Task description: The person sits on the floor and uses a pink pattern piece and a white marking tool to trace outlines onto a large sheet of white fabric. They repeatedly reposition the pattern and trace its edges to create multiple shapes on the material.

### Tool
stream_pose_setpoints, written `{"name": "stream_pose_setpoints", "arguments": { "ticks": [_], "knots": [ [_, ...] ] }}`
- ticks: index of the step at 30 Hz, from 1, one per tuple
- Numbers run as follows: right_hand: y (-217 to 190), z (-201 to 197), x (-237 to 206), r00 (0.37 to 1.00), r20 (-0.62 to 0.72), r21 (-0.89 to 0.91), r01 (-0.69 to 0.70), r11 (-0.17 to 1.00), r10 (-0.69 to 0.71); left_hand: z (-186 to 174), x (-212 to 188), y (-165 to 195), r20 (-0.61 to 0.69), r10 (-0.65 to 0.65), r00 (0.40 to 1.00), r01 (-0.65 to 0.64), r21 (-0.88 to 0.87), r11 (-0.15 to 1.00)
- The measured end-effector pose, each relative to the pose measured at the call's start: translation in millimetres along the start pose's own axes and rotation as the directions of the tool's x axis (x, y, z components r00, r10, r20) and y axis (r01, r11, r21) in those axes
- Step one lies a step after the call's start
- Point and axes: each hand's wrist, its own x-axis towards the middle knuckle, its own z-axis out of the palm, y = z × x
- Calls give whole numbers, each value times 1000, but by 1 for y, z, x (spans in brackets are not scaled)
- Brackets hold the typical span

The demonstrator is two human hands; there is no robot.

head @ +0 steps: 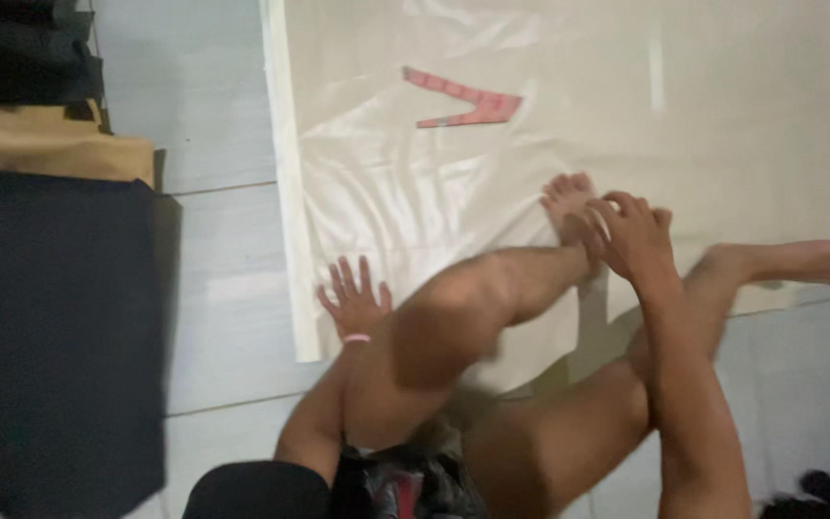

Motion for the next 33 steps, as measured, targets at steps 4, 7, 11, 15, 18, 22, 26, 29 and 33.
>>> {"name": "stream_pose_setpoints", "arguments": {
  "ticks": [4,7,11,15,18,22,26,29,33],
  "knots": [
    [51,-19,-69,993,-70,-156,-109,982,99,-37,-9,6,-83,33,996,-39,-80,996],
    [59,-24,-101,995,39,-218,-85,972,96,-71,-11,4,-90,-49,995,35,-152,988],
    [44,-32,-116,998,0,-251,-54,966,56,-106,-33,-39,9,-378,926,369,-245,897],
    [31,-33,-111,993,78,-262,-63,963,86,-119,-38,-67,102,-385,917,395,-365,843],
    [23,-40,-110,991,123,-277,-17,961,53,-118,-49,-66,-32,-415,909,382,-334,862],
    [9,-37,-110,981,195,-266,65,962,-12,-126,-53,-64,-115,-433,894,372,-347,861],
    [-15,-21,-114,980,200,-85,20,996,-2,-124,-28,-82,-173,-423,890,347,-346,872],
    [-33,-12,-102,970,242,-80,20,997,0,-120,-16,-93,-244,-392,887,308,-319,896],
    [-41,-23,-88,974,226,-75,-5,997,22,-112,-20,-93,-311,-364,878,263,-324,909]
  ]
}}
